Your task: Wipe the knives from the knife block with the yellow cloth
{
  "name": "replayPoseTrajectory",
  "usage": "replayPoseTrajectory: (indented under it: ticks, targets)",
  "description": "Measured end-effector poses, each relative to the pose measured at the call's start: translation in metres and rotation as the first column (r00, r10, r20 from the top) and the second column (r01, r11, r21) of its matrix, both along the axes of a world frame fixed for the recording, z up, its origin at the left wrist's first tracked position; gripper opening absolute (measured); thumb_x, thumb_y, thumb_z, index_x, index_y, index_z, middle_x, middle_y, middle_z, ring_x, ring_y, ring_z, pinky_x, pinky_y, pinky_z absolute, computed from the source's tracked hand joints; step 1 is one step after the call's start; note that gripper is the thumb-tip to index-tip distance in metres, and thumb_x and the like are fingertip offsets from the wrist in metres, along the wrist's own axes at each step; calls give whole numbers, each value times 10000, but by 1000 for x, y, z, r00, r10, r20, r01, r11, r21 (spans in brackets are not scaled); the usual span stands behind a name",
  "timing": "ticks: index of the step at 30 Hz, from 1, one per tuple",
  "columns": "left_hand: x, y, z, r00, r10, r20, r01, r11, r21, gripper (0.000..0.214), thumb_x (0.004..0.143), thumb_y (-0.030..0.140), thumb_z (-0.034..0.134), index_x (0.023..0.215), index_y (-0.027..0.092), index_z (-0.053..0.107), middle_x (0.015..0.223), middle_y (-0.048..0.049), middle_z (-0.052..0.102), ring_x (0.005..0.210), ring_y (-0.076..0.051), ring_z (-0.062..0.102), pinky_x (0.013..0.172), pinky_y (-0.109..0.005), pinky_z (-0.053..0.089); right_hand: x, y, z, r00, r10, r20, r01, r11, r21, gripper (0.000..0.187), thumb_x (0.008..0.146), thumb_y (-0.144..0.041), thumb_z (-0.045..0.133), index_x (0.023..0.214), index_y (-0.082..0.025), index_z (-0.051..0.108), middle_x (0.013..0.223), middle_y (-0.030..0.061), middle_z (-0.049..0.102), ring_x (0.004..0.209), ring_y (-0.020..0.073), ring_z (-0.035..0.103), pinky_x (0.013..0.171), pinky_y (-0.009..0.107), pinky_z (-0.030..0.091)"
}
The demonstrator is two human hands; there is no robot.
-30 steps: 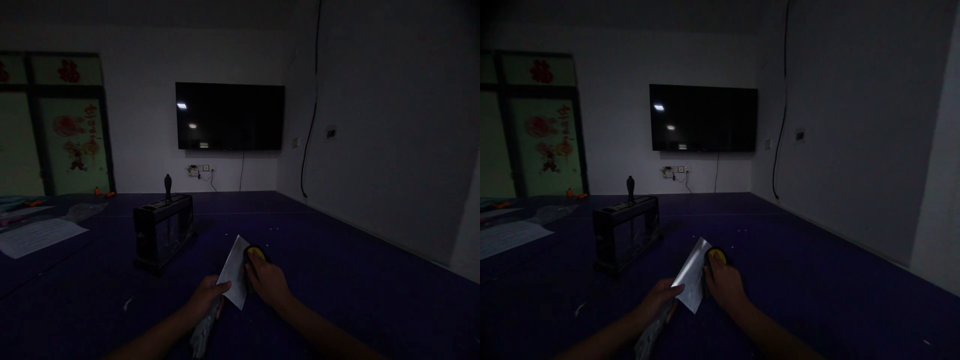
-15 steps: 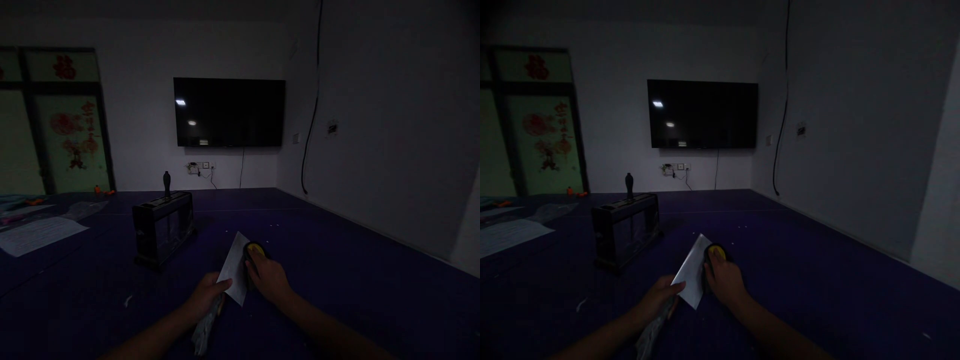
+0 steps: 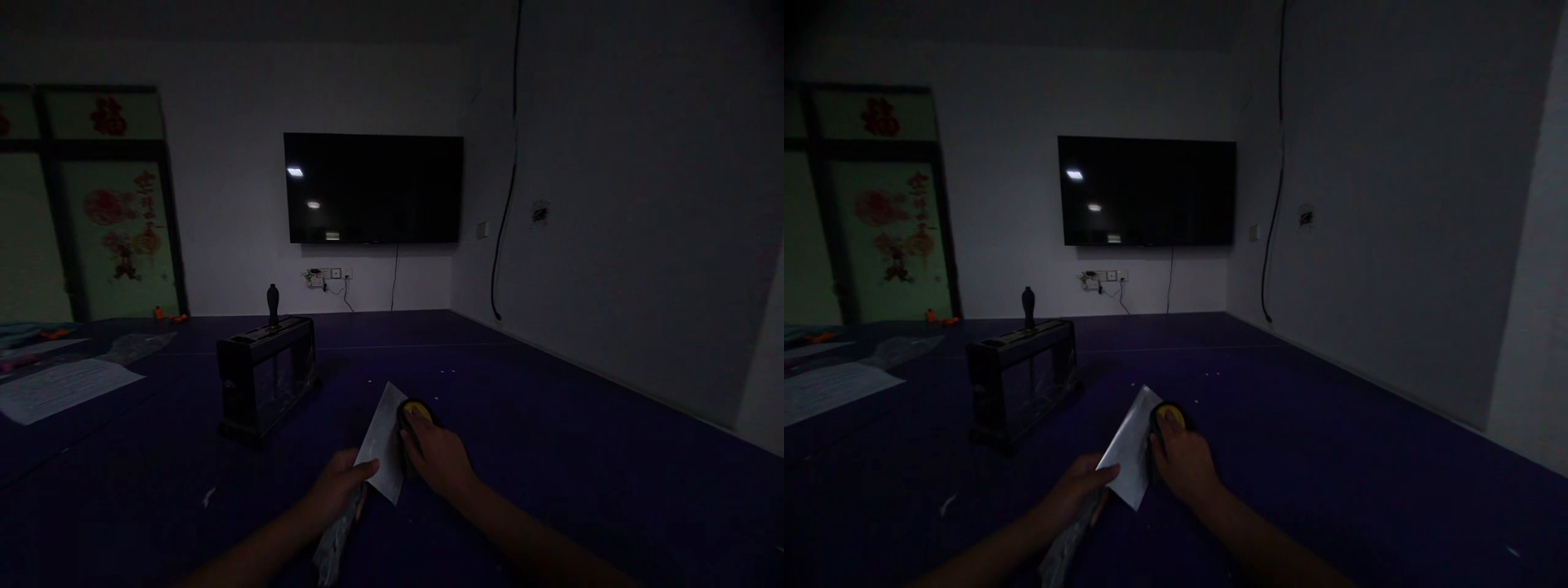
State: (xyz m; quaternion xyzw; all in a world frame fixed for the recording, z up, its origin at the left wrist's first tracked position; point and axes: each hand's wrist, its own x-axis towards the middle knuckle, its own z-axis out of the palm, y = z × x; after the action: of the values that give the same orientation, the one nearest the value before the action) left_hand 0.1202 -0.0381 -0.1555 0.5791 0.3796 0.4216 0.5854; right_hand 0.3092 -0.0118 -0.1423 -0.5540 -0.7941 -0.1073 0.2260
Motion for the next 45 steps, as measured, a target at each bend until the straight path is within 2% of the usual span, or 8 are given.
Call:
replayPoseTrajectory:
  ticks: [11, 18, 27, 34, 40, 45]
  targets:
    - [1, 0, 1, 1000, 23, -10, -23, 1000, -15, 521, 532, 617, 650, 688, 123, 590, 465, 25, 493, 374, -76, 394, 399, -202, 249, 0, 0, 1, 1000, 3, 2, -3, 1000, -16, 434, 897, -309, 302, 1260, -125, 451, 1263, 139, 516, 969, 237, 609, 789, 328, 473]
    - [0, -1, 2, 999, 21, -39, -20, 1000, 10, 529, 546, 620, 643, 698, 116, 593, 473, 23, 486, 386, -79, 405, 405, -205, 271, 0, 0, 2, 1000, -8, 20, 9, 1000, -25, 436, 896, -316, 300, 1261, -133, 451, 1268, 138, 511, 977, 240, 604, 786, 334, 473]
    - [0, 3, -1, 1000, 3, 15, -3, 1000, -1, 498, 553, 588, 660, 689, 114, 593, 481, 23, 509, 373, -66, 398, 389, -195, 269, -2, -3, 5, 1000, -20, 18, 21, 999, -25, 415, 896, -311, 315, 1242, -142, 468, 1237, 142, 537, 959, 234, 614, 768, 313, 476]
    - [-2, 6, -4, 995, 95, 40, -93, 995, -41, 480, 557, 609, 636, 640, 142, 561, 376, 47, 454, 306, -71, 362, 355, -199, 228, -1, -4, 5, 1000, 13, 11, -12, 1000, -23, 403, 897, -290, 309, 1234, -136, 469, 1208, 127, 564, 940, 226, 620, 766, 310, 476]
    - [-1, 4, 2, 992, 121, 44, -119, 992, -47, 489, 543, 628, 624, 612, 153, 529, 343, 50, 443, 276, -72, 351, 337, -201, 210, -1, -5, 6, 999, 36, -3, -36, 999, -10, 362, 901, -293, 312, 1164, -155, 520, 1100, 117, 627, 858, 213, 644, 702, 293, 477]
    - [-3, 7, 0, 990, 129, 49, -127, 991, -52, 515, 537, 654, 609, 631, 156, 520, 350, 49, 449, 282, -78, 365, 328, -202, 218, 0, -3, 4, 998, 59, 9, -59, 998, 6, 362, 900, -293, 311, 1170, -167, 517, 1087, 110, 633, 850, 209, 644, 683, 286, 473]
